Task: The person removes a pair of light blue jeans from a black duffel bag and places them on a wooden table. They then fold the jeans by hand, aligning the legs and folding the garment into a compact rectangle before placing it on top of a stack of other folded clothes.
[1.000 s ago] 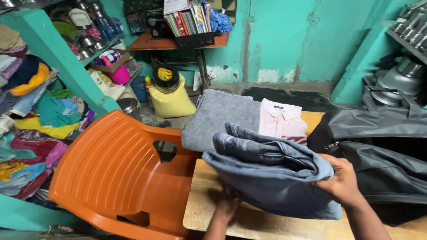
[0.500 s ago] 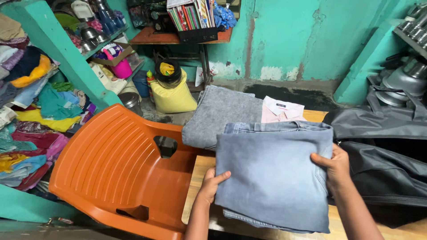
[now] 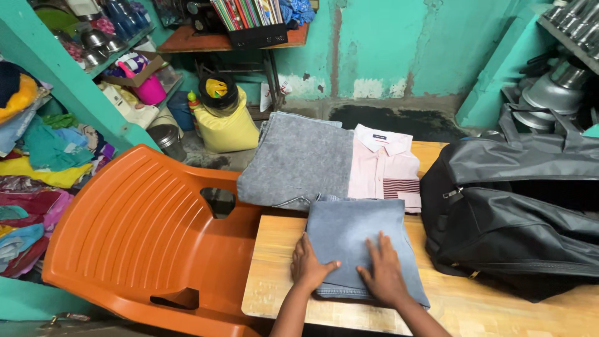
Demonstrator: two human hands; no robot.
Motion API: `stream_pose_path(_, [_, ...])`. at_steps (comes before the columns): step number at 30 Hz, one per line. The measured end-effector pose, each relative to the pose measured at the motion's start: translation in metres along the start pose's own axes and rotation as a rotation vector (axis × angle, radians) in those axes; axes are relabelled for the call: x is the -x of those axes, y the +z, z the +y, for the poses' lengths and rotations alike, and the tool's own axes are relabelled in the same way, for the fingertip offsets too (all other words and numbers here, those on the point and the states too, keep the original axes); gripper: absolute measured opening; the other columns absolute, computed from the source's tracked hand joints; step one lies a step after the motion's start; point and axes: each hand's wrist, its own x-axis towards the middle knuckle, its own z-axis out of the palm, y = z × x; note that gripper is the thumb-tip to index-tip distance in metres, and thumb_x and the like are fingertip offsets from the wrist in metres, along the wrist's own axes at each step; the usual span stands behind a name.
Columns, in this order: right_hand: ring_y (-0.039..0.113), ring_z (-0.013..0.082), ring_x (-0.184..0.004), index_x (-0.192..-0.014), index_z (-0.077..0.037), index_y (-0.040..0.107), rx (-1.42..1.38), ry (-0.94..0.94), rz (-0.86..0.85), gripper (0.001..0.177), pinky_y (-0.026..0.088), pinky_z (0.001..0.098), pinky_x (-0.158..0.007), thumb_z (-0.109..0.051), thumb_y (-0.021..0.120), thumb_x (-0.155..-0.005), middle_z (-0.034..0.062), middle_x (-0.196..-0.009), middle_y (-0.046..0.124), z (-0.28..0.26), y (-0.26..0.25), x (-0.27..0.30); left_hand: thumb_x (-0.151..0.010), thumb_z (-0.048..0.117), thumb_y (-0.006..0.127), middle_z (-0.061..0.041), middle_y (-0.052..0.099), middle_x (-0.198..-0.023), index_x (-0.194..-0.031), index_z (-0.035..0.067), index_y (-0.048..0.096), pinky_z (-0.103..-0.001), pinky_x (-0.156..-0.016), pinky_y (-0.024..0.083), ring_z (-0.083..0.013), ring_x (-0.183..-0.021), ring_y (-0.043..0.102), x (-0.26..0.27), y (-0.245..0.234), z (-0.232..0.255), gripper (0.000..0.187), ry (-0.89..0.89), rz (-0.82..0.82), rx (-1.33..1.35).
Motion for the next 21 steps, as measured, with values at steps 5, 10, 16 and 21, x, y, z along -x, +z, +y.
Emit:
stream_pose_path(5, [-0.004, 0.0363, -0.157, -0.164, -0.026, 0.005, 0.261, -0.037, -0.349, 0.076, 0.004, 0.0603, -0.122, -0.057, 0.038, -0.103, 0.0138, -0.17, -0.005, -0.021, -0.023, 0.006, -0.077, 0.061, 0.085, -0.014, -0.009, -0.172, -0.16, 0.021, -0.024, -0.062, -0.123, 0.013, -0.0374, -0.158, -0.004, 0.001, 0.012, 0.0, 0.142, -0.043, -0.1, -0.171])
stream_pose_path(10, [-0.005, 0.0344, -0.159, -0.164, -0.035, 0.004, 0.341, 0.053, -0.467, 0.075, 0.004, 0.0617, -0.124, -0.065, 0.031, -0.101, 0.0042, -0.174, -0.003, -0.026, -0.042, 0.005, -0.075, 0.07, 0.079, -0.013, -0.011, -0.173, -0.158, 0.025, -0.03, -0.066, -0.123, 0.008, -0.0353, -0.16, -0.008, -0.006, 0.015, -0.01, 0.144, -0.059, -0.134, -0.286])
stream_pose_path(16, [0.002, 0.0261, -0.158, -0.164, -0.022, 0.008, 0.347, 0.22, -0.234, 0.089, 0.018, 0.0639, -0.117, -0.073, 0.031, -0.095, -0.0035, -0.172, 0.002, 0.004, -0.028, 0.001, -0.075, 0.072, 0.078, -0.013, -0.007, -0.173, -0.158, 0.027, -0.03, -0.067, -0.124, 0.004, -0.0347, -0.159, -0.006, -0.006, 0.015, -0.01, 0.143, -0.091, -0.137, -0.306])
stream_pose_path(21, [0.005, 0.0235, -0.158, -0.163, -0.022, 0.01, 0.252, 0.218, -0.368, 0.091, 0.027, 0.0614, -0.115, -0.075, 0.036, -0.095, -0.005, -0.172, 0.007, 0.019, -0.035, -0.011, -0.074, 0.072, 0.078, -0.011, -0.002, -0.173, -0.158, 0.031, -0.029, -0.067, -0.124, 0.005, -0.0322, -0.16, -0.002, -0.003, 0.016, -0.008, 0.142, -0.11, -0.115, -0.299])
